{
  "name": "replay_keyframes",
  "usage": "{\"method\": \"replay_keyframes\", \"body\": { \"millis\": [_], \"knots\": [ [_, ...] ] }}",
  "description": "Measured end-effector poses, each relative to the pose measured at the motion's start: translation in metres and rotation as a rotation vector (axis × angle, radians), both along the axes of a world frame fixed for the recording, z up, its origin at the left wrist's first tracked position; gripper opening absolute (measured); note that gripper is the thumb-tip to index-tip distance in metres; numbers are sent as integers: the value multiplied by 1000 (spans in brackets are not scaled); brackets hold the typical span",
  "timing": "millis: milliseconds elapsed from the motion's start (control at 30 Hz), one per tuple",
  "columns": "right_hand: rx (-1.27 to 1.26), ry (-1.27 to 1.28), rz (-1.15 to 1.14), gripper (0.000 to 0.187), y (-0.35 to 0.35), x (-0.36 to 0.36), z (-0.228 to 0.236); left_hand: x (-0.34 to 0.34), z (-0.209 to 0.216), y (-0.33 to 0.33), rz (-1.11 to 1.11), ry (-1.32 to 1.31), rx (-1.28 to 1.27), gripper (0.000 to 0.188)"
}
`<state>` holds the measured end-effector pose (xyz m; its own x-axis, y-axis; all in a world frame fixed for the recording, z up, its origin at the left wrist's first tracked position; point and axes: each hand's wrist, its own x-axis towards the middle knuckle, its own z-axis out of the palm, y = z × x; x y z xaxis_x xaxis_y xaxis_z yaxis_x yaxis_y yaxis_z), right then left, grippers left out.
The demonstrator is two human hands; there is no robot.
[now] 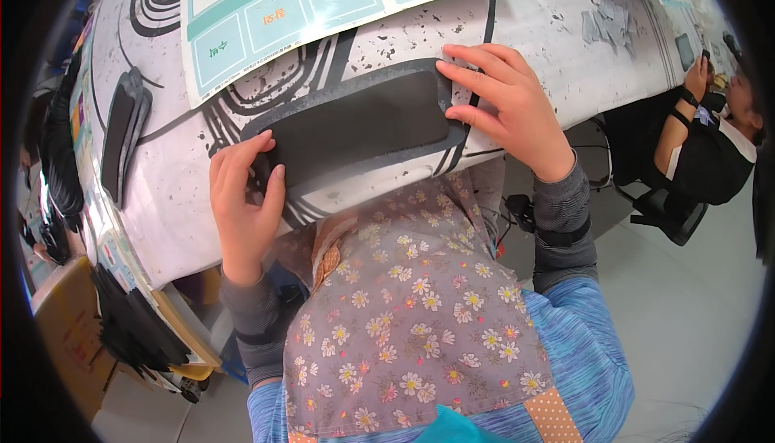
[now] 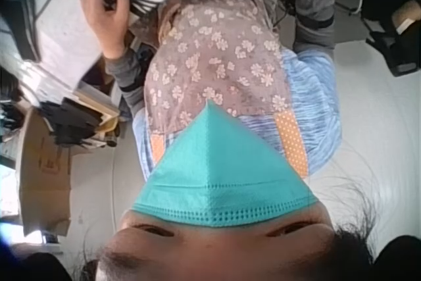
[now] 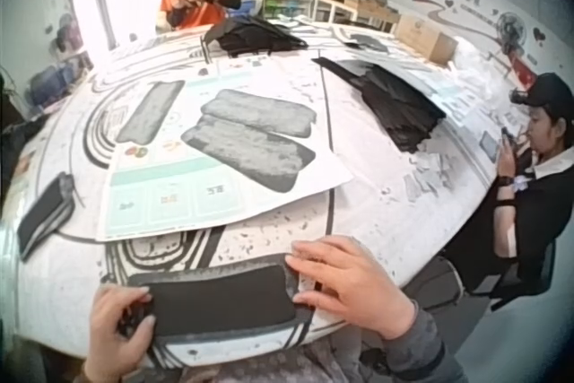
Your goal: Folding and pressing the edges of shoe fabric components on a work table.
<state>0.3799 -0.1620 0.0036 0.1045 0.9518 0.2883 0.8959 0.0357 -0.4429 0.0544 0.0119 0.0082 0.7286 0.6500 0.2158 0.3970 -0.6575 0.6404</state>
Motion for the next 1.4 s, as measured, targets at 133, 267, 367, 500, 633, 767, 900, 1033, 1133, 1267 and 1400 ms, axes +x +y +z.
{"method": "replay_keyframes", "body": {
  "millis": [133,267,367,500,633,767,900,1033,1133,1267,1400],
  "knots": [
    [-14,-116,-93,48,-3,-8,4,-1,-1,1,-51,12,110,41],
    [-34,-75,-173,43,-4,-12,6,0,0,-3,8,25,30,39],
    [11,-30,-188,37,-3,-17,6,0,1,-4,38,12,-12,38],
    [-66,-133,-154,31,-9,-23,3,0,3,-2,-14,60,85,44],
    [-123,-116,-223,32,-9,-28,4,-3,4,-1,-30,107,117,56],
    [-124,-30,-222,37,-12,-26,1,-6,3,-2,-4,116,71,63],
    [-148,-38,-264,40,-18,-23,-2,-11,0,-2,51,132,102,64],
    [-164,-40,-276,39,-19,-23,-1,-29,-7,8,183,110,50,66],
    [-147,-54,-274,39,-18,-25,-1,-32,-8,10,150,89,68,69],
    [21,107,-265,40,-6,-33,-6,-31,-7,9,146,37,20,70],
    [97,105,-109,39,23,-48,-14,-32,-9,11,152,-13,-6,71]
  ]
}}
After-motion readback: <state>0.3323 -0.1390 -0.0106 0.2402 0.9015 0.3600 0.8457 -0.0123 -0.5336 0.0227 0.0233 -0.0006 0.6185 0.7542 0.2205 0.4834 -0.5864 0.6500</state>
